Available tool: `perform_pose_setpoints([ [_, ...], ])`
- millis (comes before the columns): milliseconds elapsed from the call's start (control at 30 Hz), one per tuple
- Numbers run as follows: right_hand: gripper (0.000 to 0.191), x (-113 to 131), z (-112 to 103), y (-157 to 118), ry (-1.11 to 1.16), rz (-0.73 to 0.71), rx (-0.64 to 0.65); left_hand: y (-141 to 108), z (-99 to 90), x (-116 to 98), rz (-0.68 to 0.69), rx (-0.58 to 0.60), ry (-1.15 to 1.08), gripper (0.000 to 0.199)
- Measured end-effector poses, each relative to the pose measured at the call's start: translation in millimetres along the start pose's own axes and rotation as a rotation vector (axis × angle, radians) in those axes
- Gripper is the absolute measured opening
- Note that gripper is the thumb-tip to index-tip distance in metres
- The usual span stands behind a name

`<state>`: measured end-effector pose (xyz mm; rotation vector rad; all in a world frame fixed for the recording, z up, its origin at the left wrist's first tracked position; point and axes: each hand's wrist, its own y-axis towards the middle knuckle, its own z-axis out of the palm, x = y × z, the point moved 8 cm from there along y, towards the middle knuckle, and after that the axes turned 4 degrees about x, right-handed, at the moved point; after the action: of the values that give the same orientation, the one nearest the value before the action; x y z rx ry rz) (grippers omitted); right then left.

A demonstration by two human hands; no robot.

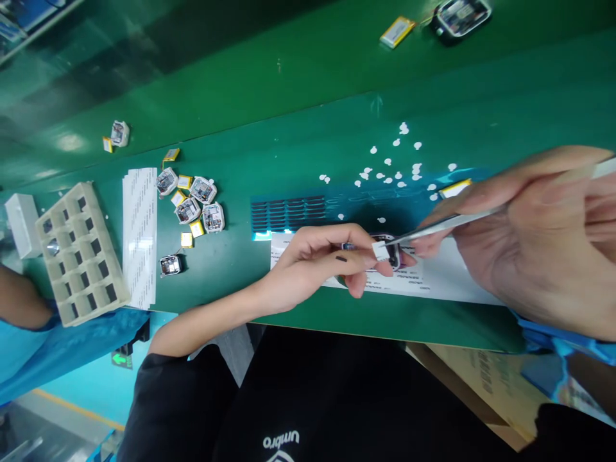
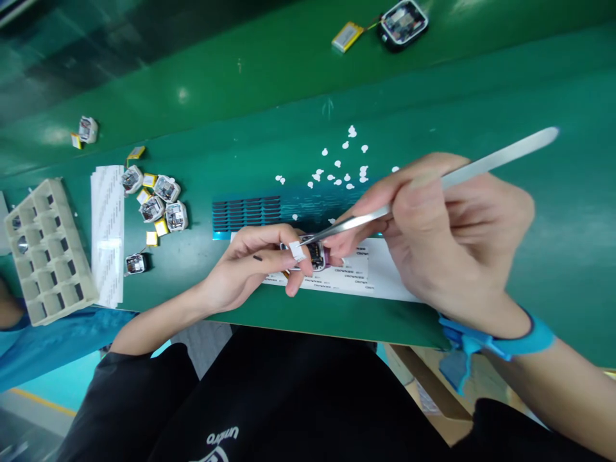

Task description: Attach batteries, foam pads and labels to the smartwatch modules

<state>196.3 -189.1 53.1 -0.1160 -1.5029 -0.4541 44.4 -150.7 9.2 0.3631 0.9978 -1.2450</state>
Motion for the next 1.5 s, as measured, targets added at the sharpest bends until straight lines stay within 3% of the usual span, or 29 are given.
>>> perform_pose_setpoints([
  [267,0.019,-4.0,-9.3,-3.1,0.024,0.002,-0.07,-0.2,0.6,1.2,0.007,0.021,-0.051,0.023],
  [467,0.029,-6.2,-12.7,-2.9,0.009,0.007,-0.13,0.0,1.3,-0.7,0.049,0.018,0.041,0.015],
  [567,0.029,-0.9,-6.8,-0.1,0.023,0.031,-0.063,-1.2,-3.6,-7.9,0.122,-0.086,0.231,0.006],
  [667,0.031,1.8,4.1,1.1,0.014,0.104,0.076,-4.1,-8.6,-17.4,0.222,-0.185,0.414,0.014],
  [767,0.032,0.0,8.5,-0.7,-0.032,0.143,0.144,-3.1,-2.3,-19.0,0.286,-0.079,0.39,0.028],
  [867,0.032,-4.8,4.2,-1.6,-0.082,0.142,0.103,-1.5,5.1,-16.2,0.272,0.036,0.328,0.037],
  [1100,0.032,-6.2,0.2,0.0,-0.106,0.127,0.055,-1.8,6.1,-8.5,0.162,0.042,0.268,0.039],
  [1233,0.032,-3.3,-0.6,-0.5,-0.083,0.098,0.038,-1.5,0.0,-8.8,0.167,0.035,0.261,0.036],
  [1367,0.031,-3.6,-2.9,2.1,-0.015,0.085,0.023,-1.2,-2.7,-13.9,0.276,0.023,0.309,0.032],
  [1500,0.036,-8.2,-3.3,5.7,0.025,0.147,0.038,-8.6,0.0,-26.6,0.498,-0.143,0.569,0.029],
])
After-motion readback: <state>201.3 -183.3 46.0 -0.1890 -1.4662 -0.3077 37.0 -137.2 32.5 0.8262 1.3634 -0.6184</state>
